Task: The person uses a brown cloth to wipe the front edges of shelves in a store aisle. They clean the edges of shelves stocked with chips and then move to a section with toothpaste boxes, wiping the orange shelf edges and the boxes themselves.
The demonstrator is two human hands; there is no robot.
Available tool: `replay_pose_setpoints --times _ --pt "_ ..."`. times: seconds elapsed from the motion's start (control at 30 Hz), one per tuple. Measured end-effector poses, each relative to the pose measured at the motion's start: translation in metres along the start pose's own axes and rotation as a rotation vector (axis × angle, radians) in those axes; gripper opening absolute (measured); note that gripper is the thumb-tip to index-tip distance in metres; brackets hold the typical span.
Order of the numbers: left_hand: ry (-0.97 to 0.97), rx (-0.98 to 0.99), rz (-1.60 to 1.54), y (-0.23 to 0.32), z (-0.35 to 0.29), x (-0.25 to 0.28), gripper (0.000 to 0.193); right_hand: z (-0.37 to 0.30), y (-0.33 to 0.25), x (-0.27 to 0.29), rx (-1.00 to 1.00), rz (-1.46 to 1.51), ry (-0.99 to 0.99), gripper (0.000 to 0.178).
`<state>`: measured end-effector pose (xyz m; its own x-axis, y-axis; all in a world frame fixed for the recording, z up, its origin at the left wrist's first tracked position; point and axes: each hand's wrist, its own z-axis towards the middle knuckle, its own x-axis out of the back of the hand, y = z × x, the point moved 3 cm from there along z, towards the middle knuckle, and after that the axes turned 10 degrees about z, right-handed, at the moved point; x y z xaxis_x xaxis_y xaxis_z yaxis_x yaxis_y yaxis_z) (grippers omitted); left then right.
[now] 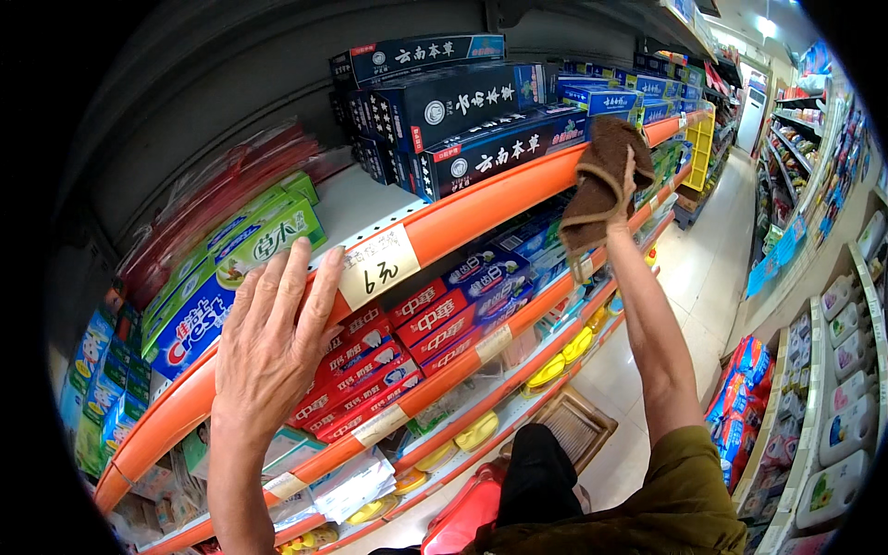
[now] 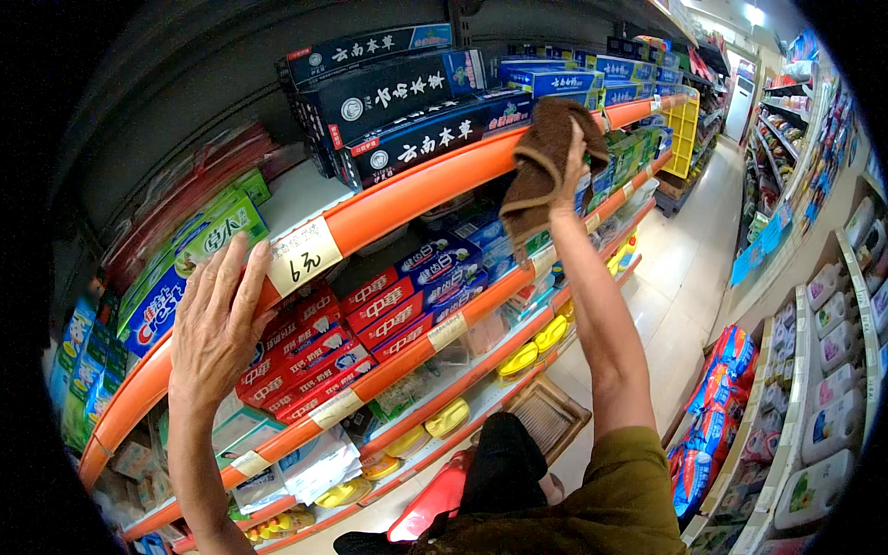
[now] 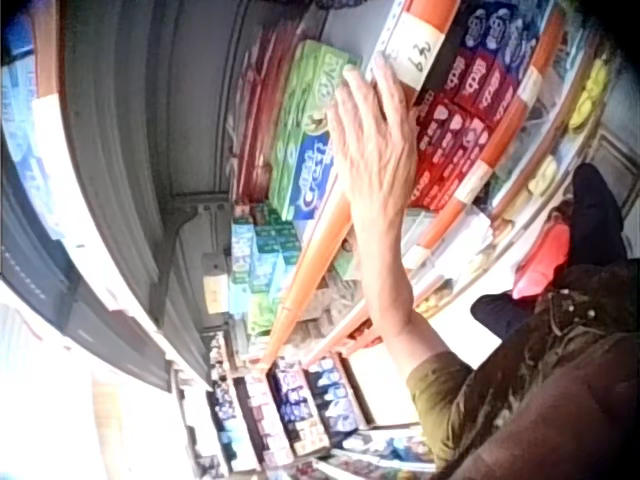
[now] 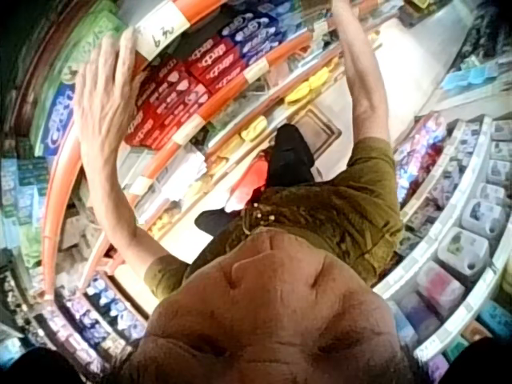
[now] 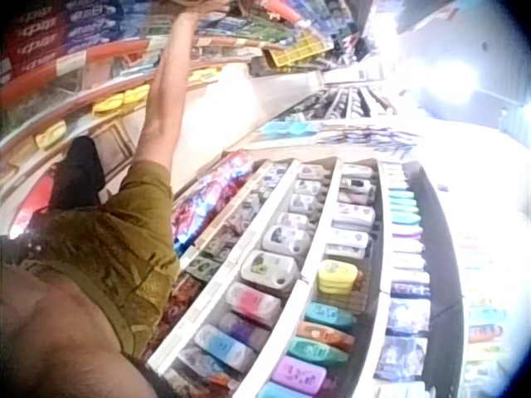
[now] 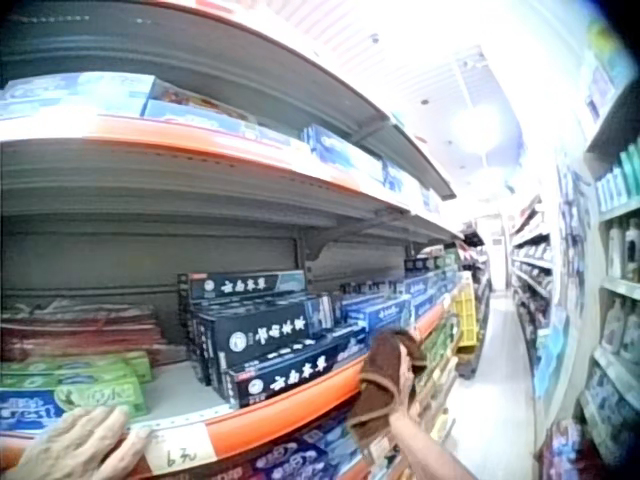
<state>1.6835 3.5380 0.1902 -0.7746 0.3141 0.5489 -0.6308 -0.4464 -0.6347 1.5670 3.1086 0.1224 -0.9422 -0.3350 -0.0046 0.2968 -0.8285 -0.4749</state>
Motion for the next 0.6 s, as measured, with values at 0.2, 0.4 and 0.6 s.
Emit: replay_pose_setpoints --times 0.2,0.4,0.6 --pt "-0.016 0.024 0.029 0.001 0.000 -0.002 0.073 -0.064 -0.064 -0.078 0.070 -0.060 0.000 0.047" --pt "-0.017 -0.032 0.091 -0.002 -0.002 0.002 0.062 -0.097 -0.150 -0.104 0.565 -0.266 -0.149 0.064" --pt "-0.024 -0.023 0.081 0.000 0.001 0.005 0.055 -0.070 -0.092 -0.077 0.646 -0.241 -0.159 0.062"
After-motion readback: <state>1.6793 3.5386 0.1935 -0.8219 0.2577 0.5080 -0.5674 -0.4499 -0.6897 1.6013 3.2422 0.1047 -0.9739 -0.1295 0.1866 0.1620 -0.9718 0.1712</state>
